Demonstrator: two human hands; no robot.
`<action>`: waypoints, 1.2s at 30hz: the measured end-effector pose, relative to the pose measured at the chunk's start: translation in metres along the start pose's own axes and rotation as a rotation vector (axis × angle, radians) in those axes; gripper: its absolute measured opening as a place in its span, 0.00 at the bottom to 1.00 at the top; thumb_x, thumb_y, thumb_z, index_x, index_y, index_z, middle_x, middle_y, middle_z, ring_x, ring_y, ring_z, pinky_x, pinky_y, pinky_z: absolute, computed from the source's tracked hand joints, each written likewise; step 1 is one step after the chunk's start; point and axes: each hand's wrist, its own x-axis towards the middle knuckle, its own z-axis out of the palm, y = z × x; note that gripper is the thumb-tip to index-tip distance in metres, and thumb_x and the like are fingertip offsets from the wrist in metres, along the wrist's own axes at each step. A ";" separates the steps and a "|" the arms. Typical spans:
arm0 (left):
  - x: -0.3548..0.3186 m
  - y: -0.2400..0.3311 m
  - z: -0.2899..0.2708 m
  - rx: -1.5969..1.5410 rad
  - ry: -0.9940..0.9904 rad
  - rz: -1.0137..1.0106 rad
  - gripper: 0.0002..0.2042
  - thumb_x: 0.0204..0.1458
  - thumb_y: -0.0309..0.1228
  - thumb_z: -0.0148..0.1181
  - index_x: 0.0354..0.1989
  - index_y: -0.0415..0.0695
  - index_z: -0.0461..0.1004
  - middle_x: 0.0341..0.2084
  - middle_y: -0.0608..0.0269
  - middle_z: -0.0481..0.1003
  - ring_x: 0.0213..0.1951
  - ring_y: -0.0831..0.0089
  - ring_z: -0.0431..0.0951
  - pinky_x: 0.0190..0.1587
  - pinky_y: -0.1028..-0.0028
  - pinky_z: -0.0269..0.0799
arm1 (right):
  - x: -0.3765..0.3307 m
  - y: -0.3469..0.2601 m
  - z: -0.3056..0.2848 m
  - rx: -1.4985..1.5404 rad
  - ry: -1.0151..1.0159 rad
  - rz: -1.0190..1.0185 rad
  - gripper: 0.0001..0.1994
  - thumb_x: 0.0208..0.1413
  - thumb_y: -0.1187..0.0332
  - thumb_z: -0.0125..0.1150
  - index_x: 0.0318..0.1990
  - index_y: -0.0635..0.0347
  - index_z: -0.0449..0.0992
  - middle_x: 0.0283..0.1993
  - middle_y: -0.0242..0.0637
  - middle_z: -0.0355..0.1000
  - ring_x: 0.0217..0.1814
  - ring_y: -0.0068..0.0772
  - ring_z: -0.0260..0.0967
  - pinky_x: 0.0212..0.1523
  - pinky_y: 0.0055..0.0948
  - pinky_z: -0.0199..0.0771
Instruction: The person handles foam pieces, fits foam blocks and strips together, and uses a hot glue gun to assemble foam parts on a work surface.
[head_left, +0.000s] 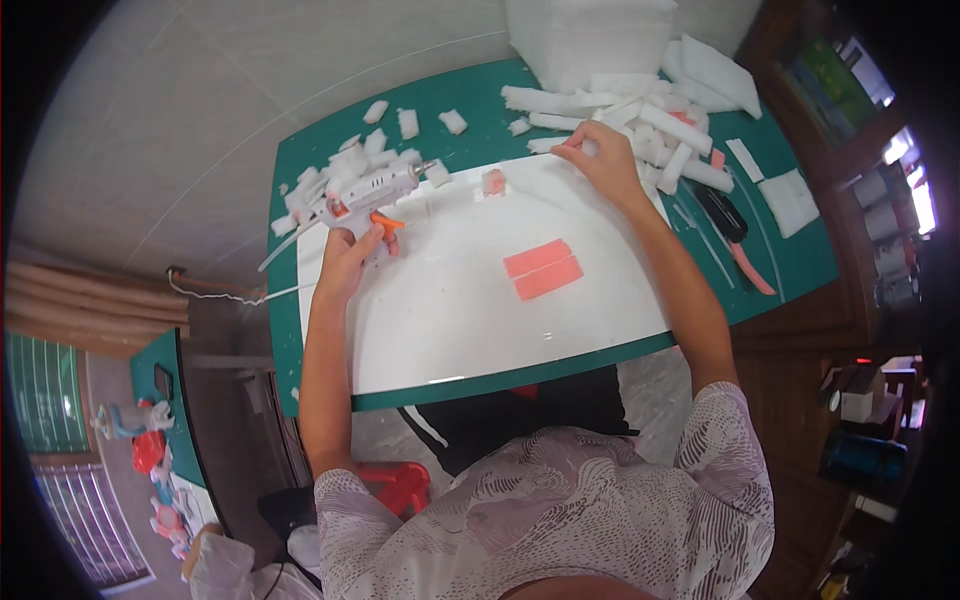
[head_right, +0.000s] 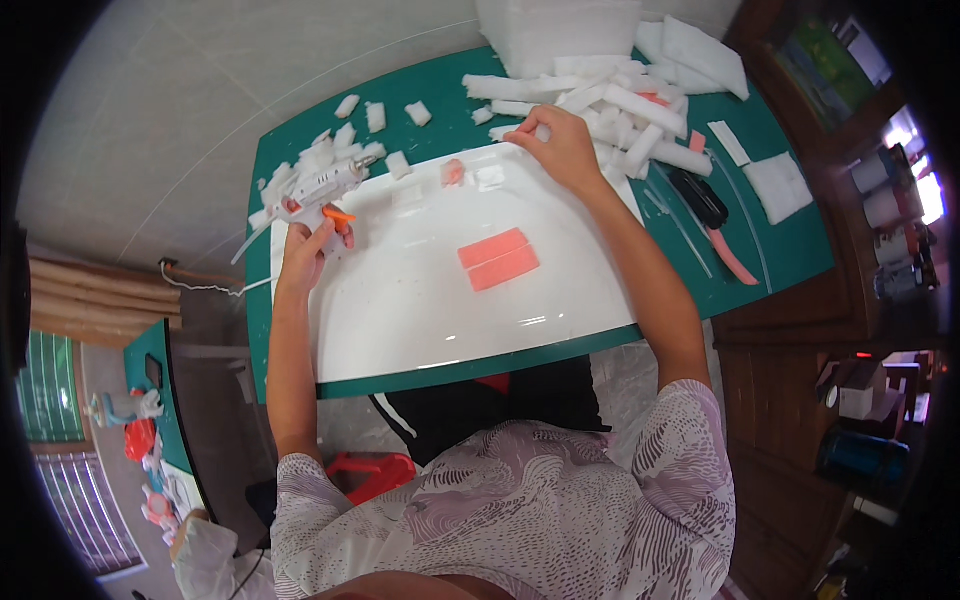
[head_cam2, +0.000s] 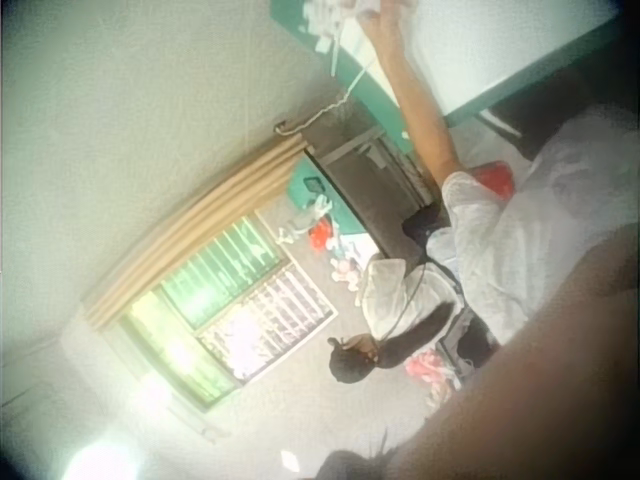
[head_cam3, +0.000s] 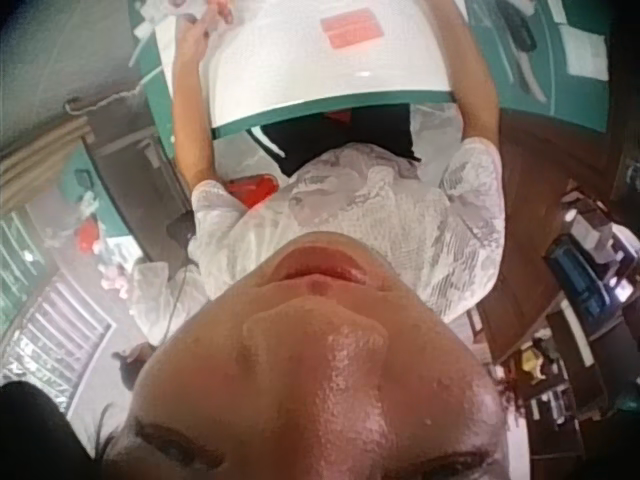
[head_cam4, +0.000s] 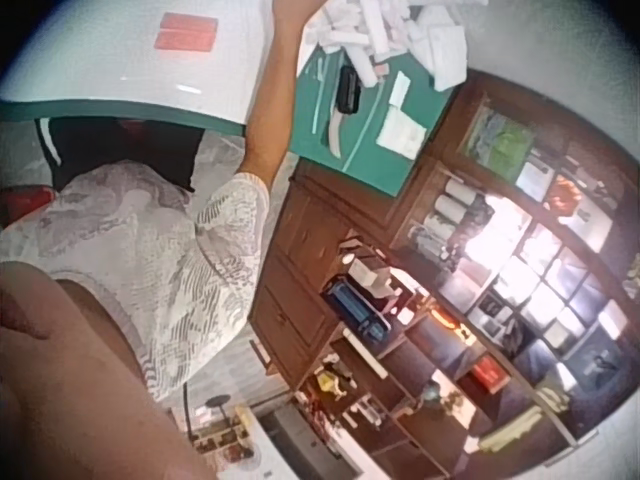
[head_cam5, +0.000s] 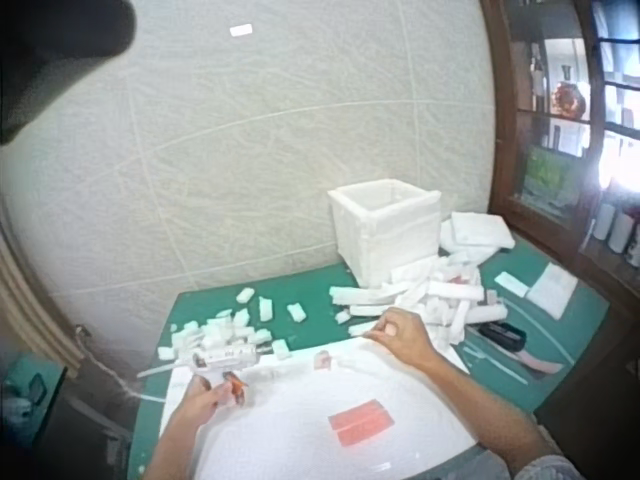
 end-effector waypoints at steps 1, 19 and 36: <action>0.004 -0.004 0.005 0.013 0.033 0.000 0.14 0.59 0.30 0.60 0.49 0.37 0.67 0.34 0.56 0.75 0.33 0.66 0.77 0.37 0.68 0.74 | 0.000 0.003 -0.003 -0.010 -0.009 0.021 0.14 0.48 0.62 0.74 0.27 0.63 0.76 0.31 0.41 0.76 0.33 0.37 0.71 0.36 0.31 0.68; -0.009 -0.015 0.029 0.133 0.157 -0.019 0.15 0.54 0.29 0.65 0.48 0.37 0.72 0.35 0.64 0.76 0.36 0.78 0.75 0.39 0.75 0.71 | 0.027 -0.022 0.030 -0.039 -0.353 -0.015 0.08 0.55 0.66 0.64 0.38 0.60 0.81 0.33 0.38 0.78 0.37 0.36 0.75 0.43 0.32 0.72; -0.009 0.003 0.011 0.162 0.148 0.057 0.12 0.55 0.31 0.64 0.45 0.38 0.74 0.32 0.65 0.75 0.34 0.79 0.74 0.38 0.76 0.73 | 0.059 -0.068 0.035 -0.007 -0.551 0.297 0.13 0.56 0.68 0.59 0.47 0.57 0.83 0.45 0.36 0.80 0.45 0.28 0.74 0.46 0.26 0.71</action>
